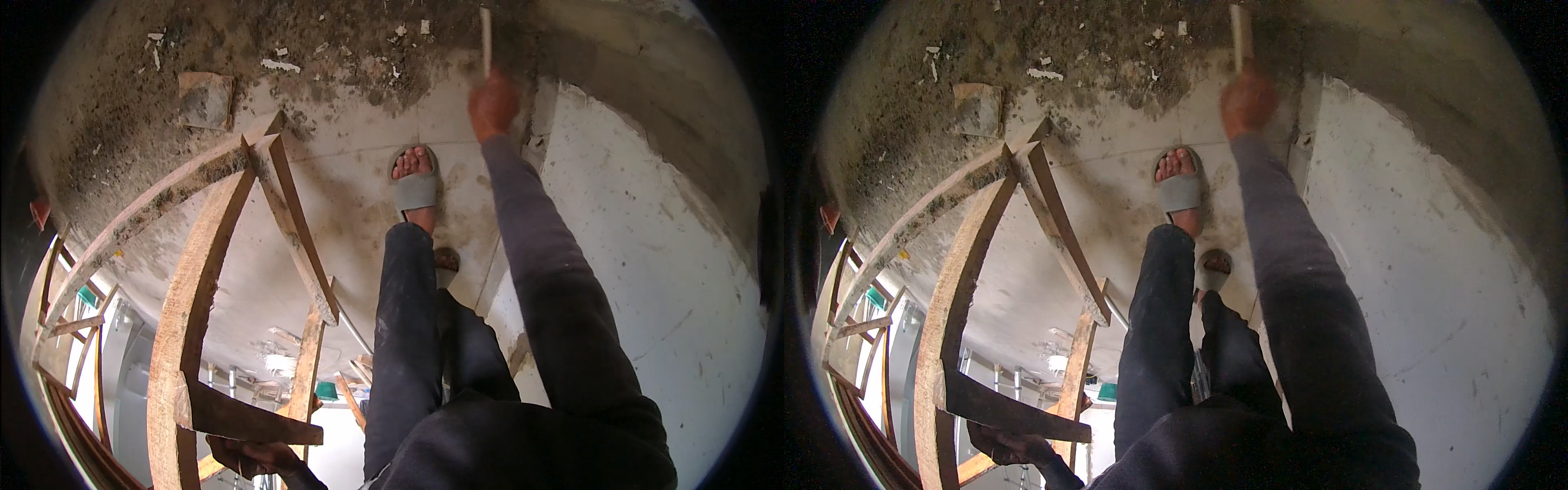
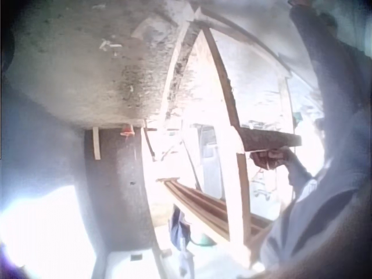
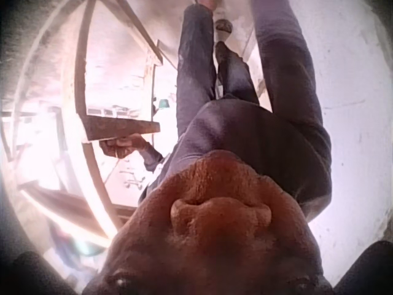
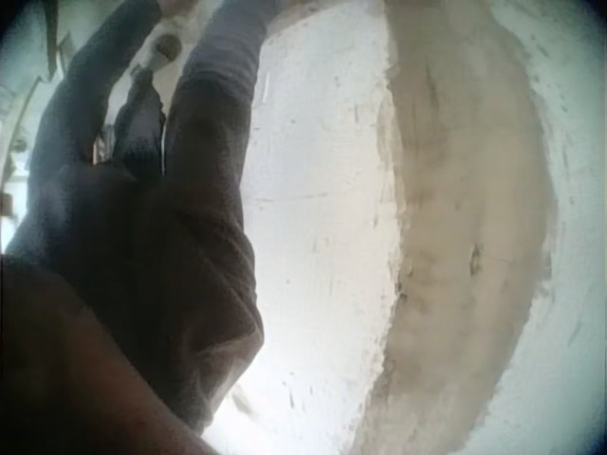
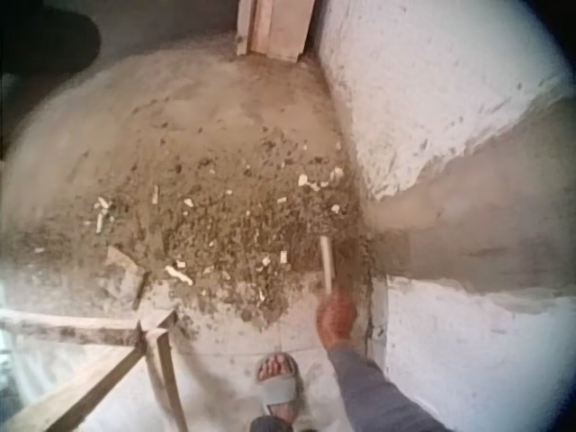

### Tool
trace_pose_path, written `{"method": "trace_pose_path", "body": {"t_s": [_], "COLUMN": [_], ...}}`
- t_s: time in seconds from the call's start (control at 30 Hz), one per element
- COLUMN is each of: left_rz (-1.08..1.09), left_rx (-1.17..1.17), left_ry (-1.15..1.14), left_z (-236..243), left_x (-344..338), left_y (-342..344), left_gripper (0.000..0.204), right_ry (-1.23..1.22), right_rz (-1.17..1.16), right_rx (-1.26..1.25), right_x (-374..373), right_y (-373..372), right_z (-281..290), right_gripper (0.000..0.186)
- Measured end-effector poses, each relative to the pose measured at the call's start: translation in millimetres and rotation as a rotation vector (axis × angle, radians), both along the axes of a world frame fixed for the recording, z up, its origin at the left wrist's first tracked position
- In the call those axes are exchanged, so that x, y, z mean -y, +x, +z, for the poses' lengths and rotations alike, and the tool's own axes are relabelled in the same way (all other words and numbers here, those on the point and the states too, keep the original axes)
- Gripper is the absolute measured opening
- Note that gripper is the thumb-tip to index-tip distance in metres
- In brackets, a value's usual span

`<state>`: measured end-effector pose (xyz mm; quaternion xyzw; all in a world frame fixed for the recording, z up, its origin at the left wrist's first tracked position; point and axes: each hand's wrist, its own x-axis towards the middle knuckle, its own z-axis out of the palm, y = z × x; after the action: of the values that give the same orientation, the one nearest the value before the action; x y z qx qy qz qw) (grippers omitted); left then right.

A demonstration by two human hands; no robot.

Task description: The person uses a wooden board to smooth wet plaster on a wall. The person repeatedly scrapes the surface with the board and uses a small wooden wedge to fine-tune the plaster application.

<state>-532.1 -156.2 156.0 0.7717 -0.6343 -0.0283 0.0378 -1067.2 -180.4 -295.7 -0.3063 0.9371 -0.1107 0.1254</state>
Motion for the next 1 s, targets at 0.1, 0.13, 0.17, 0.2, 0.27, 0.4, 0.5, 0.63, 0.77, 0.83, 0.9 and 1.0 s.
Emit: {"method": "trace_pose_path", "body": {"t_s": [0.1, 0.13, 0.17, 0.2, 0.27, 0.4, 0.5, 0.63, 0.77, 0.83, 0.9, 1.0], "left_rz": [-0.141, -0.186, -0.200, -0.215, -0.183, -0.136, -0.159, -0.203, -0.161, -0.131, -0.101, -0.075], "left_rx": [-0.070, -0.090, -0.129, -0.169, -0.214, 0.017, 0.002, -0.035, -0.139, -0.111, -0.034, 0.010], "left_ry": [-0.039, -0.053, -0.071, -0.086, -0.139, -0.131, -0.127, -0.107, -0.077, -0.095, -0.098, -0.093], "left_z": [-6, -6, -12, -19, -15, -16, -19, -18, -18, -16, -11, -11], "left_x": [1, 3, 8, 13, 28, 30, 30, 28, 26, 23, 17, 13], "left_y": [0, 0, -9, -19, -73, -81, -73, -69, -73, -70, -66, -61], "left_gripper": [0.053, 0.051, 0.050, 0.049, 0.048, 0.048, 0.048, 0.048, 0.047, 0.047, 0.047, 0.047], "right_ry": [0.030, -0.015, -0.056, -0.095, -0.058, 0.017, 0.025, 0.069, 0.222, 0.168, 0.178, 0.207], "right_rz": [0.090, 0.140, 0.150, 0.160, 0.206, 0.340, 0.513, 0.865, 1.192, 1.246, 1.277, 1.301], "right_rx": [0.057, 0.075, 0.090, 0.107, 0.203, 0.091, 0.038, 0.099, 0.210, 0.195, 0.181, 0.120], "right_x": [43, 61, 64, 68, 82, 74, 72, 76, 64, 49, 47, 63], "right_y": [56, 70, 67, 62, 61, 19, -1, 2, 19, 20, 17, 9], "right_z": [3, 18, 16, 11, 25, 46, 58, 58, 46, 30, 20, 8], "right_gripper": [0.024, 0.022, 0.026, 0.031, 0.036, 0.021, 0.024, 0.029, 0.029, 0.025, 0.024, 0.023]}}
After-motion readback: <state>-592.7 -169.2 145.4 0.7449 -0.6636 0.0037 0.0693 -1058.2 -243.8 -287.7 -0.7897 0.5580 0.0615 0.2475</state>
